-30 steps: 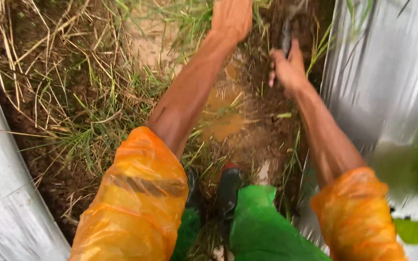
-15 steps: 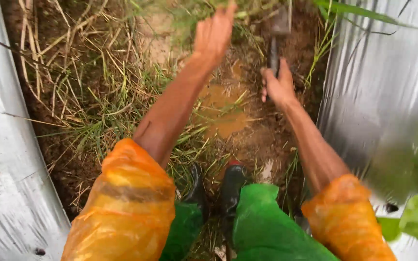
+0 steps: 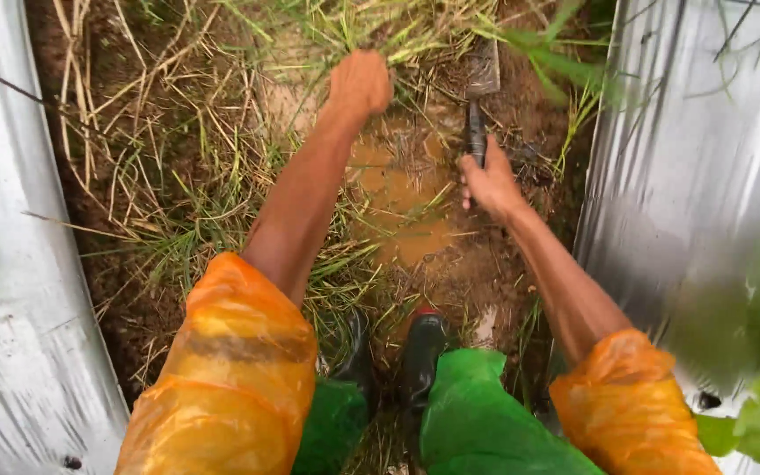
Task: The person squats between raised garden beds covered with plastic mulch and uses a sickle to cut weeds growing in the soil. They gather the cut grass into bunches and continue clearing the area around the leafy green plants.
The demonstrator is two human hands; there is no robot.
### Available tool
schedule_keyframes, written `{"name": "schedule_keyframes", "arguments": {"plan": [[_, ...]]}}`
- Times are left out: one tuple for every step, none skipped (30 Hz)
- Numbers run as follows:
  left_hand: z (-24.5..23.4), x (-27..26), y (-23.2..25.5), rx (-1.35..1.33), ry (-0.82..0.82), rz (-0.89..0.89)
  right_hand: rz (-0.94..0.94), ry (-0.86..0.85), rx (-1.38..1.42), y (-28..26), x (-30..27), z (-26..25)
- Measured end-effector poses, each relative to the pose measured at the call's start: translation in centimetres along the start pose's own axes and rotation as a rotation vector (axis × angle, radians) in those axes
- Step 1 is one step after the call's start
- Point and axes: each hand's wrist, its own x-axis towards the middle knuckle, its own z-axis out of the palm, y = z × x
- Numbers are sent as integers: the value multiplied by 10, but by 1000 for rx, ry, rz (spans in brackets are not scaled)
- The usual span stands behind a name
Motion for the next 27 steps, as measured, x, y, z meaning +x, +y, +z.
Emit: {"name": "schedule_keyframes", "arguments": {"plan": [[0, 4, -3, -49, 2, -2, -9, -1, -64, -6, 8, -6], [13, -1, -2, -102, -23, 6, 9, 11, -123, 0, 5, -12], [20, -15, 1, -105, -42, 10, 28, 16, -121, 11, -5, -6], [12, -17, 2, -62, -1, 50, -6, 6, -54, 10, -4, -2], [2, -20, 3, -19, 39, 89, -40, -4, 14, 8, -5, 2], [1, -30, -5, -16, 45, 88, -46, -6, 15, 16, -23, 3], [-2, -42, -14, 38, -12, 123, 9, -83, -52, 24, -42, 4], [-14, -44, -20, 89, -46, 157, 43, -155, -129, 22, -53, 1], [-27, -67, -23, 89, -17, 156, 16, -153, -140, 40, -60, -2], [-36, -95, -29, 174, -121, 177, -22, -187, -154, 61, -70, -3], [-44, -125, -35, 259, -224, 196, -59, -221, -168, 84, -81, -3], [-30, -145, -43, 261, -201, 167, -85, -244, -180, 89, -97, -3], [-16, -166, -51, 297, -250, 187, -103, -194, -283, 95, -113, -2], [-11, -184, -63, 334, -288, 199, -139, -144, -386, 94, -125, 1], [-14, -209, -66, 339, -254, 162, -182, -168, -398, 102, -129, 0], [-16, -234, -69, 267, -281, 195, -154, -50, -512, 109, -131, -1], [-18, -258, -74, 195, -305, 231, -131, 75, -619, 115, -132, 0], [-33, -276, -65, 192, -268, 182, -182, 43, -634, 119, -133, -11], [-47, -291, -58, 180, -236, 232, -210, 159, -709, 121, -129, -21], [-61, -303, -54, 174, -203, 279, -243, 277, -772, 122, -118, -28], [-86, -318, -54, 178, -165, 227, -301, 244, -778, 102, -113, -26], [-104, -335, -47, 193, -148, 259, -339, 359, -860, 88, -117, -30], [-121, -347, -41, 209, -130, 291, -381, 477, -935, 72, -116, -34], [-139, -367, -49, 204, -116, 269, -404, 464, -942, 51, -111, -35], [-156, -383, -56, 136, -63, 225, -436, 516, -977, 27, -102, -35], [-172, -395, -59, 68, -12, 194, -458, 578, -1010, 5, -95, -41], [-174, -398, -70, 63, 0, 186, -473, 576, -1015, -14, -80, -50]]}}
